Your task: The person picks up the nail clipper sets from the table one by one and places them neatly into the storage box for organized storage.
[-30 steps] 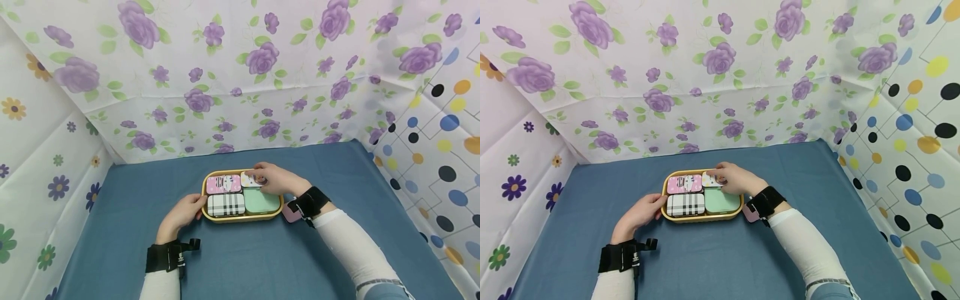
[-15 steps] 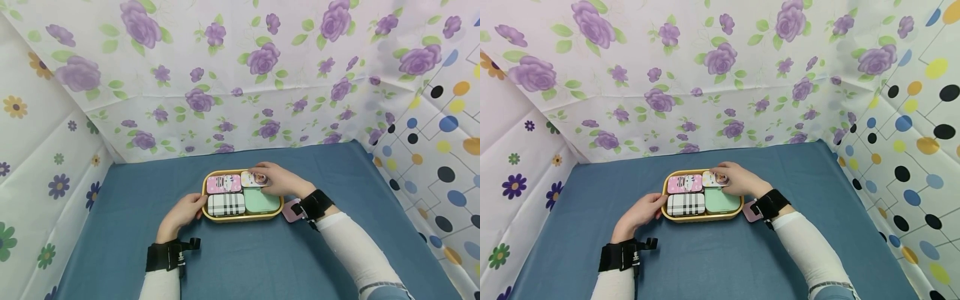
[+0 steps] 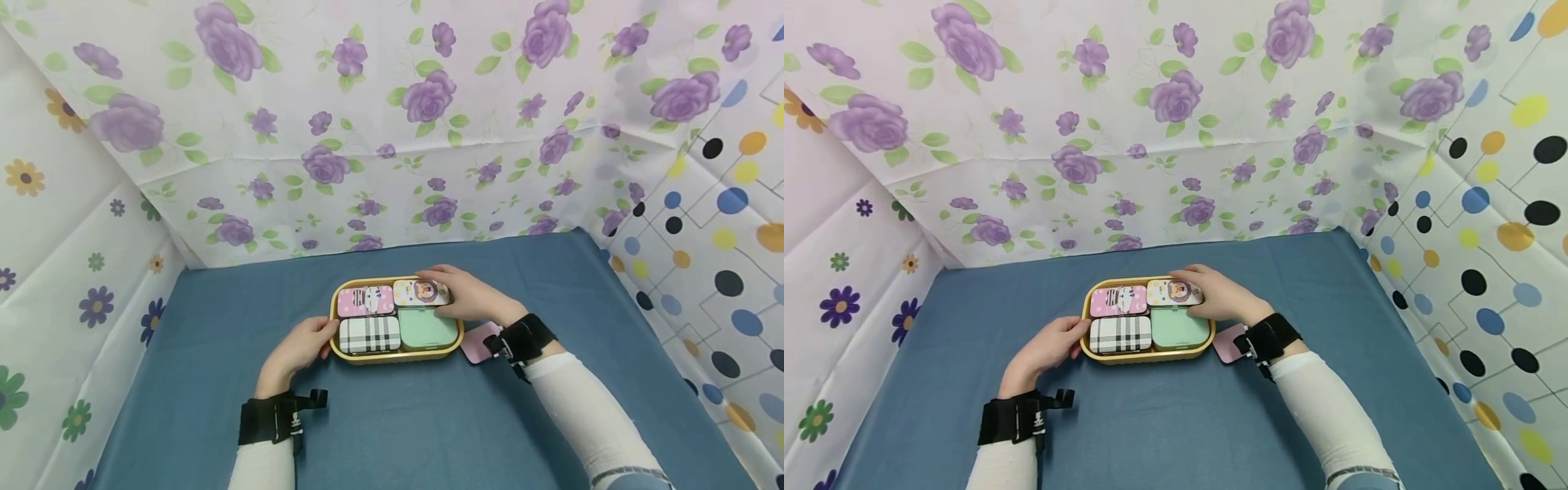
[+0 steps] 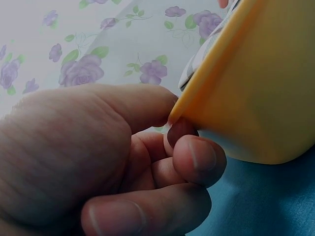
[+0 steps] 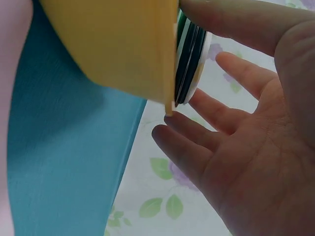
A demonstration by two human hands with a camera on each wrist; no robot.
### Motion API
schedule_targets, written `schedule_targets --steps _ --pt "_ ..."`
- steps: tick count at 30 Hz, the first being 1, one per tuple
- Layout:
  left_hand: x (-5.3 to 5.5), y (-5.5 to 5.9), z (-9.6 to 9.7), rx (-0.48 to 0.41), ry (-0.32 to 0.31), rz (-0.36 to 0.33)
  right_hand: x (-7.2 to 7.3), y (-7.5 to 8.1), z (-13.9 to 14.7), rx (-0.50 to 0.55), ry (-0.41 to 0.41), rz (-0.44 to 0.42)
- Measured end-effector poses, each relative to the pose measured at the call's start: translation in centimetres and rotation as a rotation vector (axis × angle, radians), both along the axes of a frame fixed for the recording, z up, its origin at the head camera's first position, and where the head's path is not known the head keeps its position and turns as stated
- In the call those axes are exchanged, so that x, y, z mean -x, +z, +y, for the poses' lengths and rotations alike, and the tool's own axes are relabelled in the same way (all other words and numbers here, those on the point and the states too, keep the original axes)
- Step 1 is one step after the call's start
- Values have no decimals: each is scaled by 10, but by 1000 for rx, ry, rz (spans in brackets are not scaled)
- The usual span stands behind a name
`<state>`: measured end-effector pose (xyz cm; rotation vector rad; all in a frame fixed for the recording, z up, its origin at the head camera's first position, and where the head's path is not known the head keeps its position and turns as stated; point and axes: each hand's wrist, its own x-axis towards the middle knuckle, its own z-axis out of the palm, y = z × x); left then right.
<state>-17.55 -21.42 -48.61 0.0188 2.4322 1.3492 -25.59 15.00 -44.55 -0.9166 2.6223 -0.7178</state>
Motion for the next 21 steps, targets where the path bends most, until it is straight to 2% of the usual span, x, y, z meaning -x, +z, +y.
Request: schedule_targets --steps 8,13,21 --pt "-1 1 0 4 6 -4 -5 -5 18 33 -35 4" --pt "-1 1 1 4 9 -1 -10 -9 31 62 -98 -35" --pt "-1 1 1 7 3 13 -21 -22 60 174 -191 -91"
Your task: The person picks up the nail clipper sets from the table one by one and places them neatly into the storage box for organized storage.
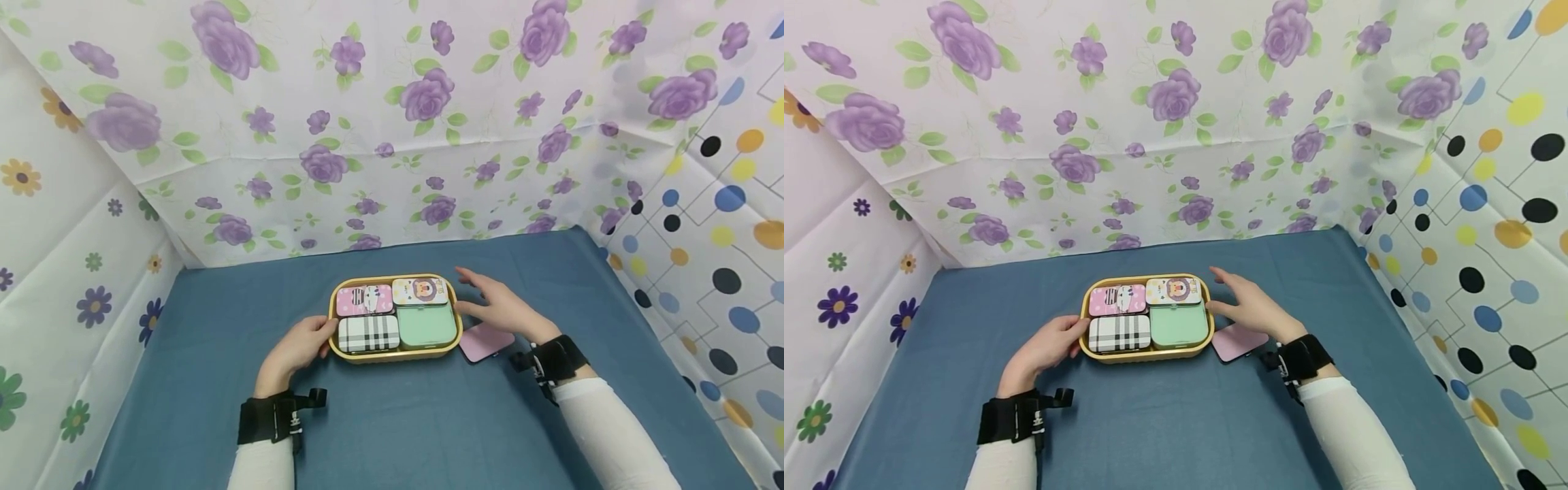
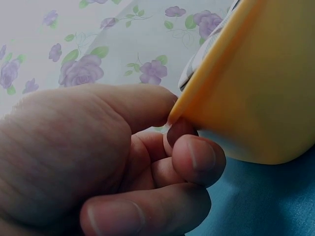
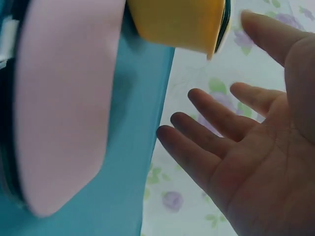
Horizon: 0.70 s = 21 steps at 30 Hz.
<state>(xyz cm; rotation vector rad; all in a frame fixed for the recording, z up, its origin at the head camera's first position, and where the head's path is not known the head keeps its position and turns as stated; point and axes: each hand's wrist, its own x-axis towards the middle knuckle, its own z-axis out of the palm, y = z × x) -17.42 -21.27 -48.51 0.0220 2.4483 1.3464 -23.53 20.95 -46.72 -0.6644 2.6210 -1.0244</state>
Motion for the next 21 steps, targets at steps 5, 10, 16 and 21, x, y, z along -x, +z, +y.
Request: schedule_targets --steps 5,10,16,21 --pt "-1 0 1 -5 3 7 -7 -10 15 59 -40 -22" --pt "-1 1 1 -2 2 6 -17 -19 28 47 -68 -39" --pt "-1 0 1 3 5 2 -28 -26 35 49 -74 -44" --pt "0 0 1 2 7 2 -38 -31 36 -24 -29 26"
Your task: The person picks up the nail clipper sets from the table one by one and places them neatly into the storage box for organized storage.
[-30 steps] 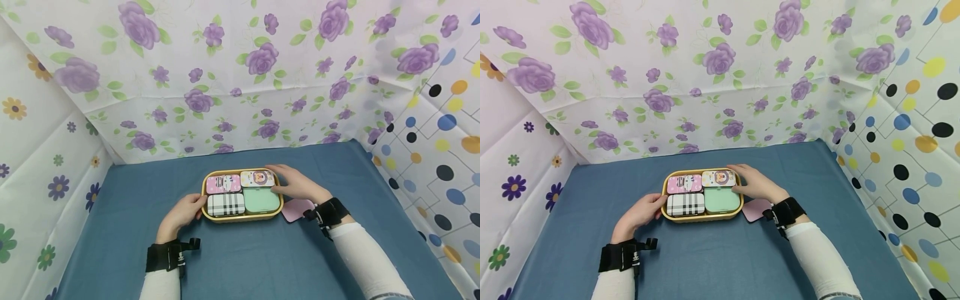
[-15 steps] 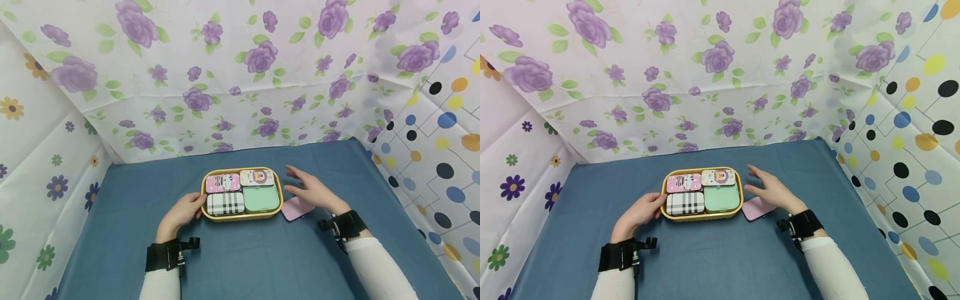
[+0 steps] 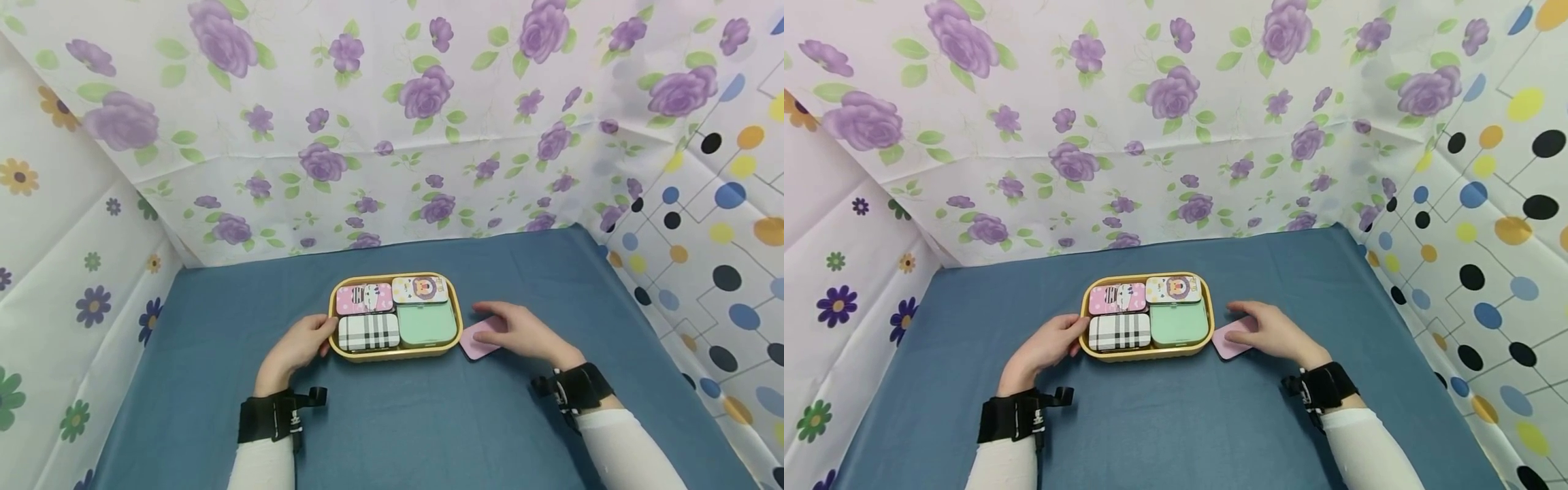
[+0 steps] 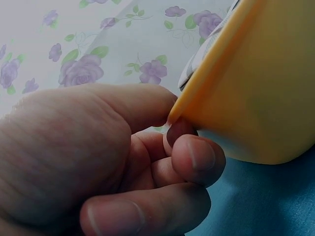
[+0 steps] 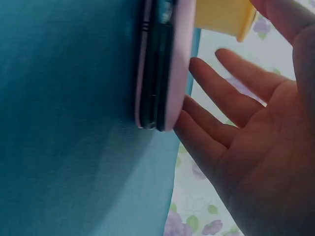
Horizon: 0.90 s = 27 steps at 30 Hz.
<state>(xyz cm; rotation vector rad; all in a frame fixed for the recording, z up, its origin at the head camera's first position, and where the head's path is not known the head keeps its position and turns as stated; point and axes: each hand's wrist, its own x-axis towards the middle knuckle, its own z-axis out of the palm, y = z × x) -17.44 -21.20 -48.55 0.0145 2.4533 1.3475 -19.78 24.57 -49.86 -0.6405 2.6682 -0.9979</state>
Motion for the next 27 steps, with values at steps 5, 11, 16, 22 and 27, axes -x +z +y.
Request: schedule_targets --steps 5,11,16,22,27 --pt "1 0 0 -3 -6 0 -10 -2 -2 -104 76 61" --pt "0 0 2 -2 5 -10 -16 -1 -8 -158 118 49" --pt "-1 1 2 -6 6 -11 -19 0 -10 -197 104 44" --pt "-1 2 2 4 8 -11 -22 -1 -12 -215 97 50" --pt "0 2 1 11 6 -7 -24 -3 -13 -215 93 71"
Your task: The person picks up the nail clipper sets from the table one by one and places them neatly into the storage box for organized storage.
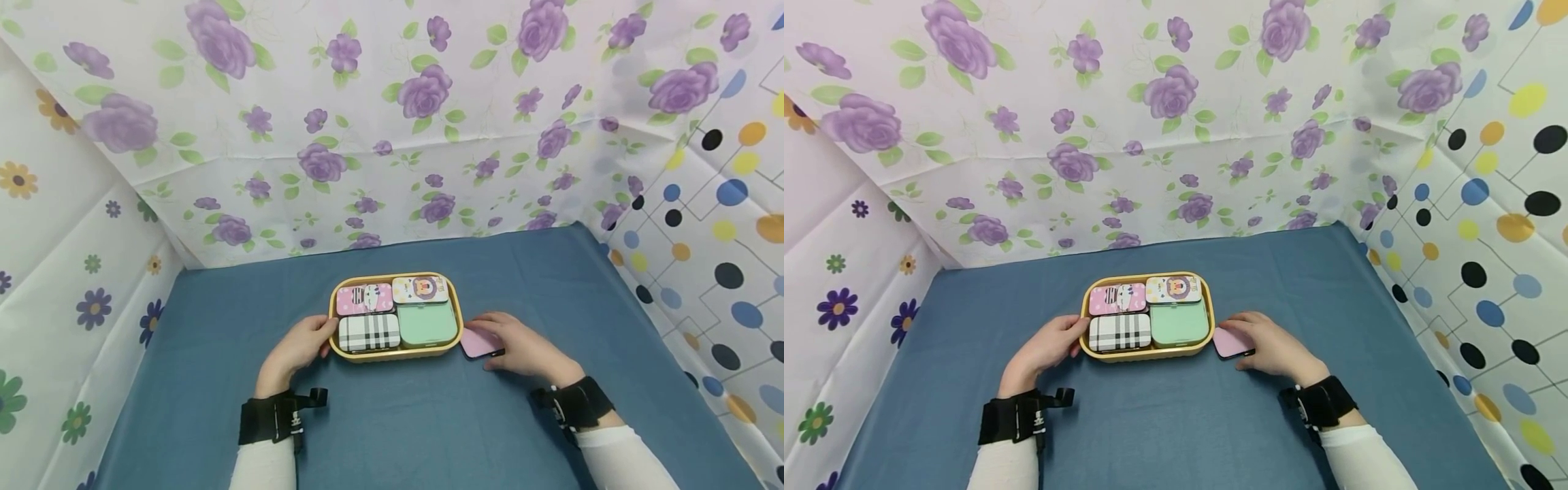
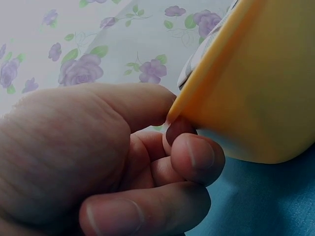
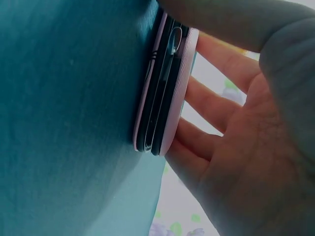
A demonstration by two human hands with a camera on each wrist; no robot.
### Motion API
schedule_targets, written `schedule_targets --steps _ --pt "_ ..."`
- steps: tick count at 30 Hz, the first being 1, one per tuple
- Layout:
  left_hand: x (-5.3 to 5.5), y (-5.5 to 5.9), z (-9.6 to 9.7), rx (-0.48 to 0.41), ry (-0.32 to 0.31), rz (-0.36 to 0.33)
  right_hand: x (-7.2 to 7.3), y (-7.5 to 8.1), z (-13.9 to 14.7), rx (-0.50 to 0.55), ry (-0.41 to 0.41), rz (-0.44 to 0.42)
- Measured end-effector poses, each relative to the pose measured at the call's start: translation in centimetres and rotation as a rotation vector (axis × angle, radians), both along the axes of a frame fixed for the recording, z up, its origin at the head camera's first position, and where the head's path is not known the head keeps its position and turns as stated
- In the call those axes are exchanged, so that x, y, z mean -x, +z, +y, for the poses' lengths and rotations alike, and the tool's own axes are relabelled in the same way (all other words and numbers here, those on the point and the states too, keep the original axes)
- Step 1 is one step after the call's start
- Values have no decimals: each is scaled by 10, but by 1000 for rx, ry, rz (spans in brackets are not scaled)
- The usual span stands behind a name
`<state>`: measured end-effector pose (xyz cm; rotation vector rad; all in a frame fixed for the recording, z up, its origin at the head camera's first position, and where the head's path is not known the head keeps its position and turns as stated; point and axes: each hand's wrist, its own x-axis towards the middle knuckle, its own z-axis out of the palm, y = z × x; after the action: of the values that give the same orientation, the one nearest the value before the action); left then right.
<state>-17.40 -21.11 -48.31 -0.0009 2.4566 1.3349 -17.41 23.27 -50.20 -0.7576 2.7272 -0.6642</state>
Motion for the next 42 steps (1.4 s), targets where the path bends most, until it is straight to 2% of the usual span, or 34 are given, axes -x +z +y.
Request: schedule_targets --steps 8,13,21,32,42 --pt "1 -1 -1 0 2 -4 -6 -1 -2 -16 -22 28" --pt "0 0 -1 -2 7 -7 -10 0 -6 12 -65 41" --pt "-1 1 -2 -13 6 4 -10 -1 -8 39 -117 40" --pt "1 -2 -1 -19 -3 3 -13 5 -15 -2 -210 37" --pt "1 -3 -1 -17 -3 0 -12 2 -13 -11 -237 35"
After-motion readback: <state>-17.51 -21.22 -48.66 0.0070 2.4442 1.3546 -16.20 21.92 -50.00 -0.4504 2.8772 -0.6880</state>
